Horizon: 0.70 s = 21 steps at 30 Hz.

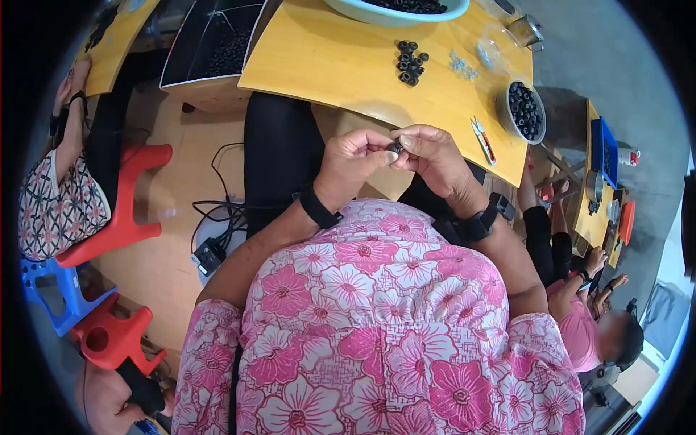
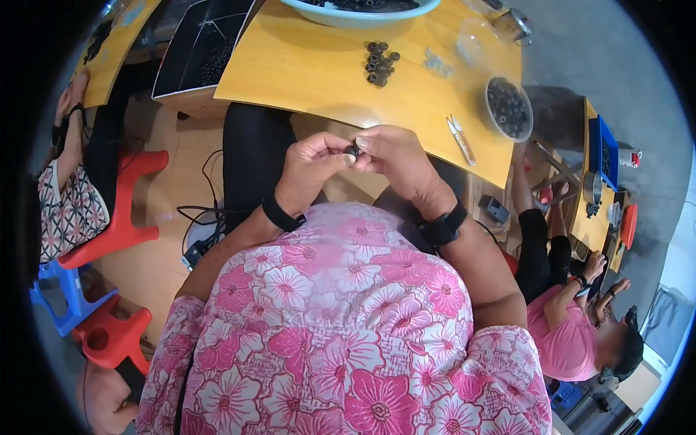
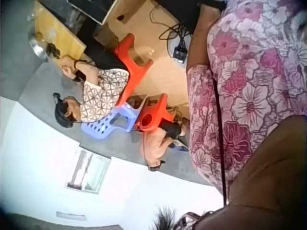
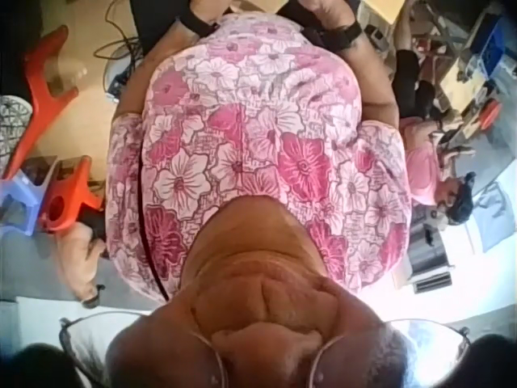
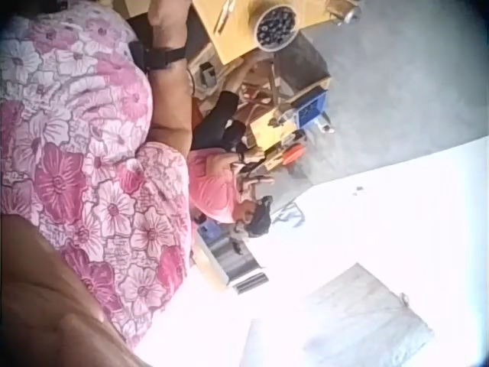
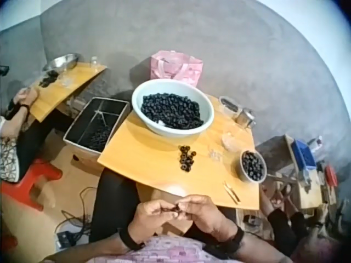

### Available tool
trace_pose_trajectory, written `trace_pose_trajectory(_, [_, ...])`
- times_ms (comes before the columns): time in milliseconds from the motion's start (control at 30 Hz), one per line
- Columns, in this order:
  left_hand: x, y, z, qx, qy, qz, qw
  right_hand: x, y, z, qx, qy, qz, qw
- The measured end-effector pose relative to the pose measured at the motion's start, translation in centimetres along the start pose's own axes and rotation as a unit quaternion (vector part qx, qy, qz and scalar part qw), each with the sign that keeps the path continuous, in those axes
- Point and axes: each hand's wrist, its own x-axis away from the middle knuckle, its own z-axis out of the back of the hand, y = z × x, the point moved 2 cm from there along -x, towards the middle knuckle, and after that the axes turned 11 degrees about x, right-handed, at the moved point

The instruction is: Assembling small black plastic components by inserting small pins manually.

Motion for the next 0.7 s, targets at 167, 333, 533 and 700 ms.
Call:
trace_pose_trajectory(167, [-0.1,-0.1,-0.1,0.010,0.005,0.005,1.000,0.0,0.2,0.0,-0.013,-0.007,0.009,1.000])
trace_pose_trajectory(333, [-0.3,-0.1,-0.1,0.012,0.010,0.010,1.000,0.2,-0.4,-0.7,0.022,0.022,0.046,0.998])
trace_pose_trajectory(533, [-0.4,-0.2,0.2,0.002,0.021,0.012,1.000,0.5,-0.9,-0.9,0.069,0.052,0.088,0.992])
trace_pose_trajectory(700, [-0.5,0.0,0.1,0.011,0.003,-0.004,1.000,0.5,-0.9,-1.1,0.159,0.076,0.157,0.972])
